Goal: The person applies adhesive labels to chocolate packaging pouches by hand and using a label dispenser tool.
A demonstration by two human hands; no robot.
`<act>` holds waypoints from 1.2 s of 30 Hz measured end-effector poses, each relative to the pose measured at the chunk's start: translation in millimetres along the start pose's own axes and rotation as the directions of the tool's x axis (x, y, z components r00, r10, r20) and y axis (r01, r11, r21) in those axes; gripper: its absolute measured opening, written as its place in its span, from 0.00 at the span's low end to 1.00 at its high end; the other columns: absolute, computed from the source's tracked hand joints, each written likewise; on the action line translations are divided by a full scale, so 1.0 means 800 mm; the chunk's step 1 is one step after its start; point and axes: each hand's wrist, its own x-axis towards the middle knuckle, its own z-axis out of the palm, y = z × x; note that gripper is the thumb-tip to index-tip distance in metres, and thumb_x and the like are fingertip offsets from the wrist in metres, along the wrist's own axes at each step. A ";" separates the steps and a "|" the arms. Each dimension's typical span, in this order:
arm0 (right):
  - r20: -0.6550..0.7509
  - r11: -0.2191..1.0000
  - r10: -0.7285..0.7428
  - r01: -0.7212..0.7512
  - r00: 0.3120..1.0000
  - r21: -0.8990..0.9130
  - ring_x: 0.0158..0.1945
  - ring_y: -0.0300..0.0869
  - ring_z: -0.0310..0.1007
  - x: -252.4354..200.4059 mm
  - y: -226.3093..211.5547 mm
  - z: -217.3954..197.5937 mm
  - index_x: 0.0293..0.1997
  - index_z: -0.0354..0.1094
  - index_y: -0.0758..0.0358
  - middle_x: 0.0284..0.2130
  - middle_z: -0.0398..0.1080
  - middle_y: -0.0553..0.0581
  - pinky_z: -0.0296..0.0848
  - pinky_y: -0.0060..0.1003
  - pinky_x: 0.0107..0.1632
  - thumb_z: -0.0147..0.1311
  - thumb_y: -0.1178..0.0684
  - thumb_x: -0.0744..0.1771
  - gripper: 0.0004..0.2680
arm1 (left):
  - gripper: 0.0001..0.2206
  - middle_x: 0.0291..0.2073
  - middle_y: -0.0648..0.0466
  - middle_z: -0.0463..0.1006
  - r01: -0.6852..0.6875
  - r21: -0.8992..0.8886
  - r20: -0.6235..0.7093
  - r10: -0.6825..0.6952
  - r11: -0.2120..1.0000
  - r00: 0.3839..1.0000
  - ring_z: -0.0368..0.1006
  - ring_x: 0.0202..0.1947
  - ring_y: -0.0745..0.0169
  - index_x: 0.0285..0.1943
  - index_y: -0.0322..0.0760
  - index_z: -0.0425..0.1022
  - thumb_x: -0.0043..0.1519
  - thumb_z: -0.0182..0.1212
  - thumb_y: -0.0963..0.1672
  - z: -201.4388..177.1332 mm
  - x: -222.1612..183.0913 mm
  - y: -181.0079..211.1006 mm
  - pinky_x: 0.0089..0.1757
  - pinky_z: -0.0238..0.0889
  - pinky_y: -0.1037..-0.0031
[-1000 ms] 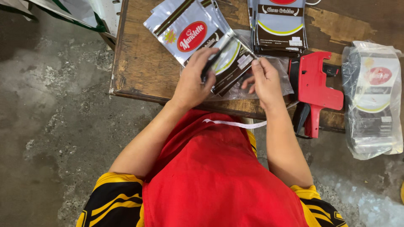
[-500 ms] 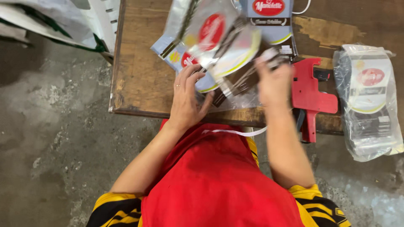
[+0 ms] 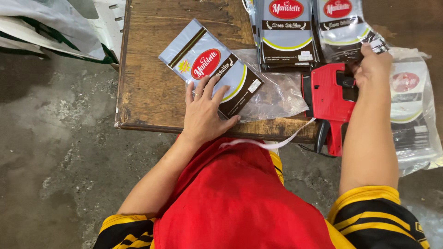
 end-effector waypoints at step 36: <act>0.506 0.939 -0.198 0.311 0.839 -0.149 0.53 0.46 0.75 -0.448 -0.039 0.023 0.57 0.69 0.67 0.47 0.73 0.60 0.75 0.41 0.60 0.53 0.61 0.69 0.10 | 0.22 0.64 0.44 0.68 -0.103 -0.047 0.065 0.106 0.994 0.992 0.56 0.69 0.38 0.56 0.42 0.77 0.50 0.68 0.46 0.027 -0.013 -0.001 0.65 0.39 0.36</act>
